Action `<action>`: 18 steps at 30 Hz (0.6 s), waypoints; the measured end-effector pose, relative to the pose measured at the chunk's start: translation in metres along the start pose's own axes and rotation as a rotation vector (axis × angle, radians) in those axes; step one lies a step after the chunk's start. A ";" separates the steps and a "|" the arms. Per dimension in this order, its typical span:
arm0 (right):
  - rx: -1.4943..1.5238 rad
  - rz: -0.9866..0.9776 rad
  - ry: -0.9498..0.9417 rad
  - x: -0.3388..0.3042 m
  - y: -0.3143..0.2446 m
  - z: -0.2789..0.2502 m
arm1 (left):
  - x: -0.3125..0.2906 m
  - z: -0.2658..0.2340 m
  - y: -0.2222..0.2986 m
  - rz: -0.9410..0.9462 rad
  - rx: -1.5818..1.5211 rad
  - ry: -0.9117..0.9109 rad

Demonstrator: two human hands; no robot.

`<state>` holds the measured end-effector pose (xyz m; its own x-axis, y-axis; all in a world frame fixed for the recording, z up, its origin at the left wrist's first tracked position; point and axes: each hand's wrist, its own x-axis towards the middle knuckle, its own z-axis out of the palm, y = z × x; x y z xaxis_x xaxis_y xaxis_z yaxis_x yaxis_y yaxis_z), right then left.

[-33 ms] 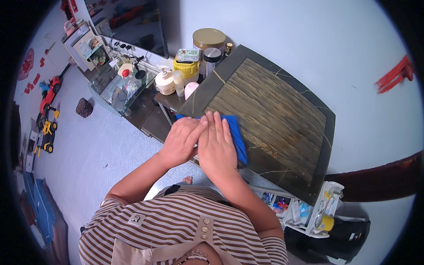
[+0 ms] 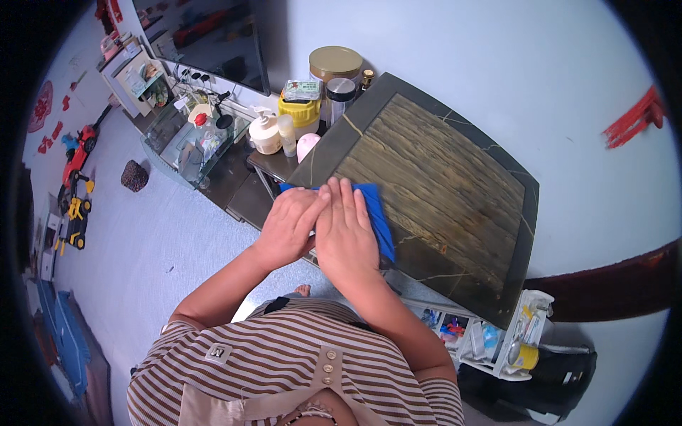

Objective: The person applies a decorative film onto the top surface of a cabinet, smoothing and pressing it down using a squeegee and by hand.

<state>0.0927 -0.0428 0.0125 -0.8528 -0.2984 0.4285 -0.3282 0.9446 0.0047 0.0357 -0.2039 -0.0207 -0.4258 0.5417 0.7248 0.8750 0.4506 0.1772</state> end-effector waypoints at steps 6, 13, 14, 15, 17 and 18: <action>-0.025 -0.015 0.012 0.023 -0.017 0.011 | -0.004 -0.012 -0.023 -0.013 -0.029 0.010; -0.021 -0.001 0.122 0.017 -0.018 0.011 | -0.003 -0.009 -0.016 0.003 -0.034 0.039; -0.028 0.013 0.127 0.014 -0.019 0.009 | -0.002 -0.009 -0.012 -0.014 -0.004 0.040; -0.037 0.030 0.130 0.011 -0.018 0.009 | -0.001 -0.009 -0.006 -0.034 0.030 0.044; -0.032 0.017 0.141 0.002 -0.012 0.007 | 0.000 -0.003 0.004 -0.033 0.037 0.041; -0.027 0.027 0.150 -0.002 -0.011 0.003 | 0.001 0.000 0.009 -0.035 0.056 0.042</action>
<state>0.0968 -0.0529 0.0087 -0.7903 -0.2514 0.5588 -0.2935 0.9559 0.0150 0.0437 -0.1994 -0.0185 -0.4451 0.4952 0.7461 0.8448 0.5085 0.1665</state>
